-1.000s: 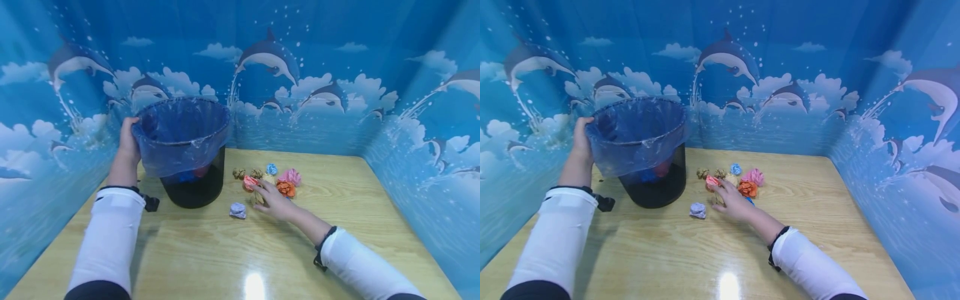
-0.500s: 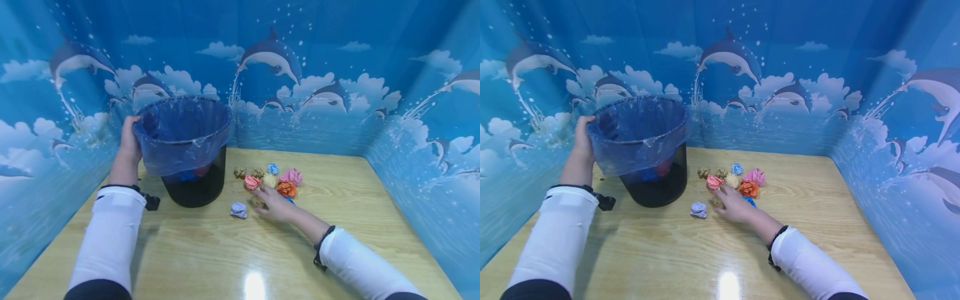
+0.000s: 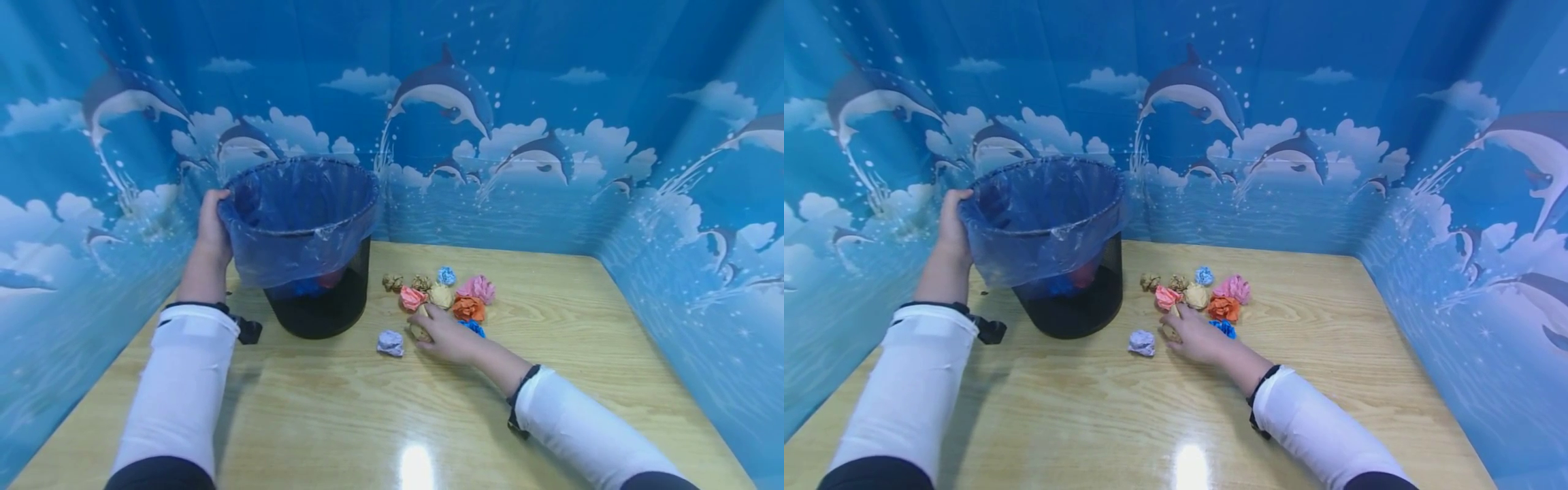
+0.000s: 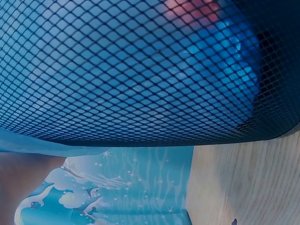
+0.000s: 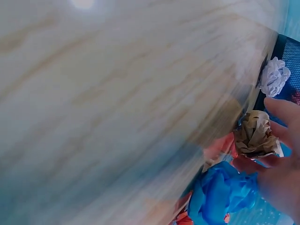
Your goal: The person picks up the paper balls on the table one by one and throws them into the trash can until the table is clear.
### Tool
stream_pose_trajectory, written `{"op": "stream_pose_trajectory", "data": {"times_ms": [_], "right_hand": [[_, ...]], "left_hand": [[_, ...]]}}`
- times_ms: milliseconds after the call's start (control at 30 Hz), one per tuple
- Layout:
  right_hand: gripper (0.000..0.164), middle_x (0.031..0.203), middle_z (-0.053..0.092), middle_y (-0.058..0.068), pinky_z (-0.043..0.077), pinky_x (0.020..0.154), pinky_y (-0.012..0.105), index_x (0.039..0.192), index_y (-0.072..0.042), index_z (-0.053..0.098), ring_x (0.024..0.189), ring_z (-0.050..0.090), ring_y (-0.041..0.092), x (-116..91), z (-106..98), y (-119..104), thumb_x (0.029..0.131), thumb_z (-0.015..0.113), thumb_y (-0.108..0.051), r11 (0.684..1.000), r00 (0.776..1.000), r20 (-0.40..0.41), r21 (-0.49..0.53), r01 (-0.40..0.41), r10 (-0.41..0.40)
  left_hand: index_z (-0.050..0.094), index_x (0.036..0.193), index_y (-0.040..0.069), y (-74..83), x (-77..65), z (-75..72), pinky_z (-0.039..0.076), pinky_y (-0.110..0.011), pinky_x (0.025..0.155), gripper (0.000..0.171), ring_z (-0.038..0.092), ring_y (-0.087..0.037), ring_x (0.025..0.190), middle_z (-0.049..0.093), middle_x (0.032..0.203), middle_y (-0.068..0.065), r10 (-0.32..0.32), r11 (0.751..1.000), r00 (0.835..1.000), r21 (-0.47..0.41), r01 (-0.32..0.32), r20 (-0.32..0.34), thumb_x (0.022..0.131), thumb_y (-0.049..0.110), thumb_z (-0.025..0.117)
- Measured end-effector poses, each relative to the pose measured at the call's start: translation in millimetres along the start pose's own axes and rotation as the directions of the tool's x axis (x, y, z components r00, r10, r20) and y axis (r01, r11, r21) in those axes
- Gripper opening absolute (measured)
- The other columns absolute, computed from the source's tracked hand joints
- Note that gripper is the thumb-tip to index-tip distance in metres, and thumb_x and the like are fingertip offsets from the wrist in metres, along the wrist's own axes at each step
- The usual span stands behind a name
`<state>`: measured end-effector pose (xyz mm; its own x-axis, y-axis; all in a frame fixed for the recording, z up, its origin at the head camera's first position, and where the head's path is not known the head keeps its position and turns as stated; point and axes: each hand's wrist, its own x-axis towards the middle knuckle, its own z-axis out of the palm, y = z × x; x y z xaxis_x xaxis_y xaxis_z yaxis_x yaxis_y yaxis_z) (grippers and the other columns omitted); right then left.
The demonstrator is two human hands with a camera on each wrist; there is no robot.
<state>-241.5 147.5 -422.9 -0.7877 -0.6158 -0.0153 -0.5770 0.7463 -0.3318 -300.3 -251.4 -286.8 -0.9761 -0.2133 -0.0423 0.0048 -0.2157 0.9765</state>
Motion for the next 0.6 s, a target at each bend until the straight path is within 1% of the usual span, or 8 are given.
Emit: {"op": "stream_pose_trajectory", "data": {"times_ms": [67,167,300,367,400,500,600], "right_hand": [[0.052,0.132,0.048,0.024,0.046,0.099,0.049,0.139,-0.008,0.051,0.116,0.054,0.037,1.1,-0.1,0.1,0.091,0.066,-0.021,1.000,1.000,0.007,0.004,-0.009,0.009],[0.052,0.137,0.045,0.028,0.043,0.104,0.051,0.138,-0.007,0.051,0.123,0.051,0.042,2.9,0.2,0.7,0.091,0.067,-0.020,1.000,1.000,0.013,-0.001,-0.020,0.020],[0.050,0.140,0.042,0.030,0.041,0.105,0.052,0.137,-0.008,0.052,0.126,0.048,0.044,5.4,1.1,1.8,0.091,0.067,-0.020,1.000,0.999,0.022,-0.007,-0.028,0.028],[0.050,0.140,0.042,0.030,0.042,0.104,0.051,0.137,-0.008,0.052,0.125,0.049,0.043,6.5,1.3,2.0,0.091,0.067,-0.020,0.999,0.999,0.024,-0.015,-0.032,0.033],[0.049,0.138,0.044,0.029,0.044,0.102,0.050,0.136,-0.008,0.053,0.122,0.051,0.041,7.1,1.7,2.3,0.091,0.067,-0.020,0.999,0.999,0.023,-0.019,-0.032,0.032],[0.047,0.124,0.052,0.021,0.051,0.092,0.043,0.133,-0.008,0.055,0.105,0.059,0.031,9.2,2.2,2.3,0.090,0.069,-0.020,0.999,1.000,0.015,-0.035,-0.016,0.016],[0.043,0.110,0.055,0.012,0.052,0.081,0.037,0.128,-0.008,0.058,0.089,0.057,0.020,10.4,2.4,2.2,0.089,0.069,-0.021,0.998,1.000,0.007,-0.059,0.010,-0.009]], "left_hand": [[-0.019,0.153,0.032,0.2,-0.4,0.0,-0.014,-0.035,0.118,0.090,-0.030,-0.012,0.143,-0.030,0.157,0.012,-0.001,1.000,1.000,0.002,0.001,0.006,0.089,0.049,0.044],[-0.020,0.152,0.033,-0.1,-0.8,-0.3,-0.016,-0.036,0.118,0.090,-0.032,-0.013,0.142,-0.032,0.156,0.012,-0.009,1.000,1.000,0.007,0.009,0.013,0.090,0.050,0.043],[-0.022,0.151,0.033,-0.3,-0.8,-0.5,-0.016,-0.037,0.118,0.090,-0.033,-0.014,0.142,-0.033,0.155,0.013,-0.013,1.000,1.000,0.003,0.013,0.020,0.090,0.050,0.043],[-0.021,0.152,0.033,-0.2,-0.6,-0.5,-0.016,-0.036,0.118,0.091,-0.032,-0.014,0.142,-0.033,0.156,0.013,-0.007,1.000,1.000,0.000,0.007,0.021,0.090,0.050,0.043],[-0.020,0.152,0.033,-0.1,-0.5,-0.6,-0.016,-0.036,0.118,0.090,-0.032,-0.013,0.142,-0.033,0.156,0.013,-0.005,1.000,1.000,-0.002,0.005,0.022,0.090,0.050,0.043],[-0.020,0.152,0.033,-0.1,-0.2,-1.2,-0.016,-0.036,0.118,0.090,-0.032,-0.013,0.142,-0.033,0.156,0.013,-0.004,1.000,1.000,-0.005,0.004,0.022,0.090,0.050,0.043],[-0.021,0.151,0.034,0.1,0.1,-0.9,-0.016,-0.036,0.118,0.090,-0.033,-0.013,0.142,-0.034,0.155,0.013,-0.008,1.000,1.000,-0.003,0.008,0.023,0.090,0.050,0.043]]}}
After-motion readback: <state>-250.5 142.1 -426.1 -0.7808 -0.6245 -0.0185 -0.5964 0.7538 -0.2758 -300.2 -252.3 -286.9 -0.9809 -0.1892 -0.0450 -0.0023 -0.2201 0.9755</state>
